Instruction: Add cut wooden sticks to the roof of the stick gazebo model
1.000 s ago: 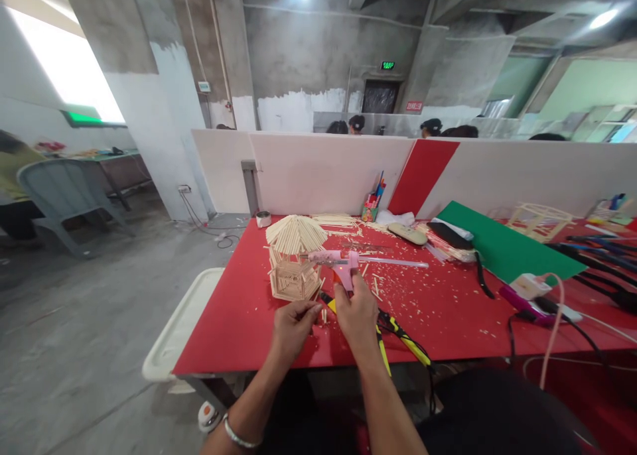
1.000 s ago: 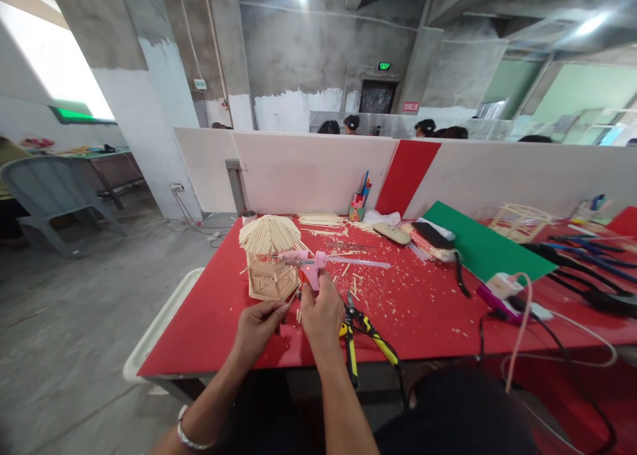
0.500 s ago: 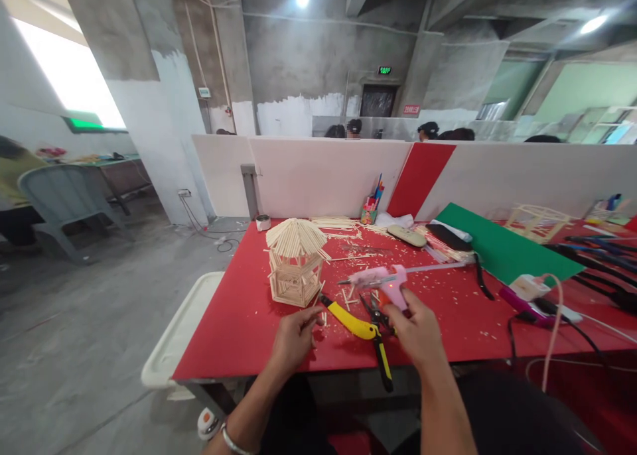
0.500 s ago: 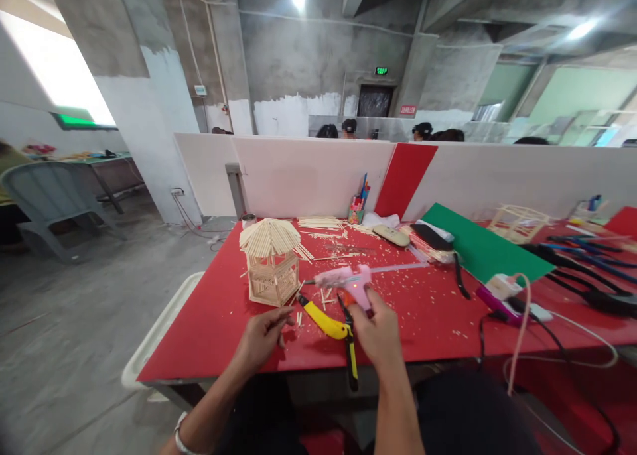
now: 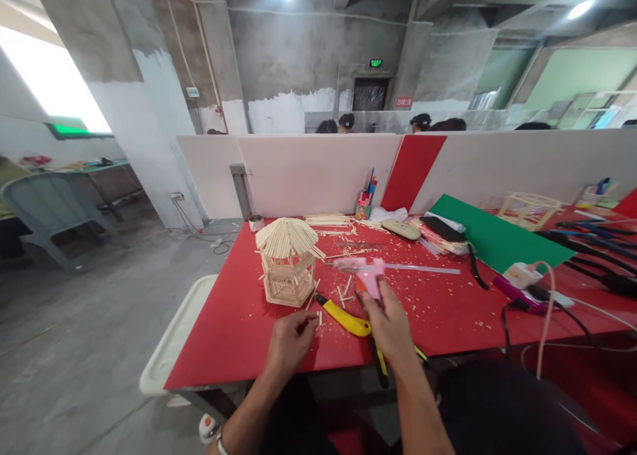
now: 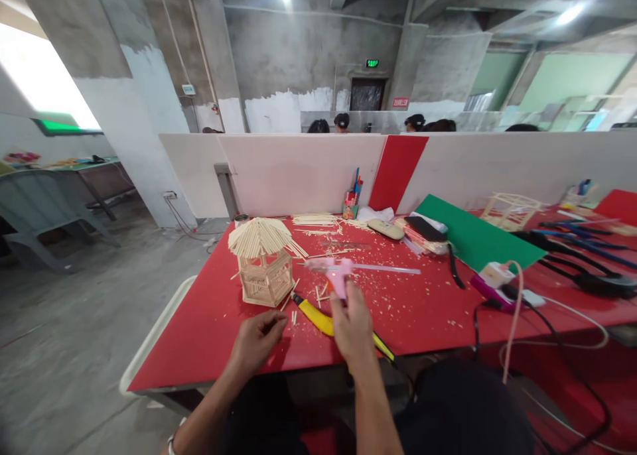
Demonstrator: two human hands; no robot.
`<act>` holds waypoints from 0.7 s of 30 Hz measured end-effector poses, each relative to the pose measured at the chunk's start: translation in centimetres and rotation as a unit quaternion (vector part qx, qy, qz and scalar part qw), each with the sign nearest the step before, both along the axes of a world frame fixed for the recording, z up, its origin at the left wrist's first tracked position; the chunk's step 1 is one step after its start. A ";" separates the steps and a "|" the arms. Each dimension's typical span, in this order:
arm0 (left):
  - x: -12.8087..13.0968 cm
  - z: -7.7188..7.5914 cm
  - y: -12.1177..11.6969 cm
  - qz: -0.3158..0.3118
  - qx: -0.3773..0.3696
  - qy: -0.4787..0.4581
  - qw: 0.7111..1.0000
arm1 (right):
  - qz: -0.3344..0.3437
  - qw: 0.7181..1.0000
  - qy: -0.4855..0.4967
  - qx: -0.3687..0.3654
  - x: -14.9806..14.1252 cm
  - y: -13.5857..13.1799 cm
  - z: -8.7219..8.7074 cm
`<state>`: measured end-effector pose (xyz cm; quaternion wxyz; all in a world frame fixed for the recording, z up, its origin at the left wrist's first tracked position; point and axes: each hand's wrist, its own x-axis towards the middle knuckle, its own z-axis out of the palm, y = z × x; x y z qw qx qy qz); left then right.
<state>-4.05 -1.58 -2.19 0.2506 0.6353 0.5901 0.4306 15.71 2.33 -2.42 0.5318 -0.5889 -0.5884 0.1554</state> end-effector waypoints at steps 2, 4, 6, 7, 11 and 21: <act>0.0 -0.1 -0.2 0.001 -0.027 -0.003 1.000 | 0.046 0.999 0.005 0.011 -2.7 -0.4 0.7; -0.3 -0.2 -0.4 0.011 -0.027 -0.009 1.000 | 0.053 0.998 -0.003 0.026 -4.7 -0.8 1.4; -0.8 -0.3 -0.5 0.026 -0.022 -0.020 0.999 | 0.046 0.998 -0.012 0.044 -5.8 -1.0 1.8; -1.0 -0.3 -0.5 0.032 -0.021 -0.023 0.999 | 0.047 0.997 -0.014 0.053 -6.0 -1.1 1.9; -1.7 -0.1 -0.6 0.047 0.026 -0.028 0.998 | 0.093 0.991 0.012 0.095 -6.0 -1.6 2.2; -1.5 -0.3 -0.5 0.044 -0.015 -0.130 0.990 | -0.015 0.998 0.004 0.054 -3.3 -0.1 1.0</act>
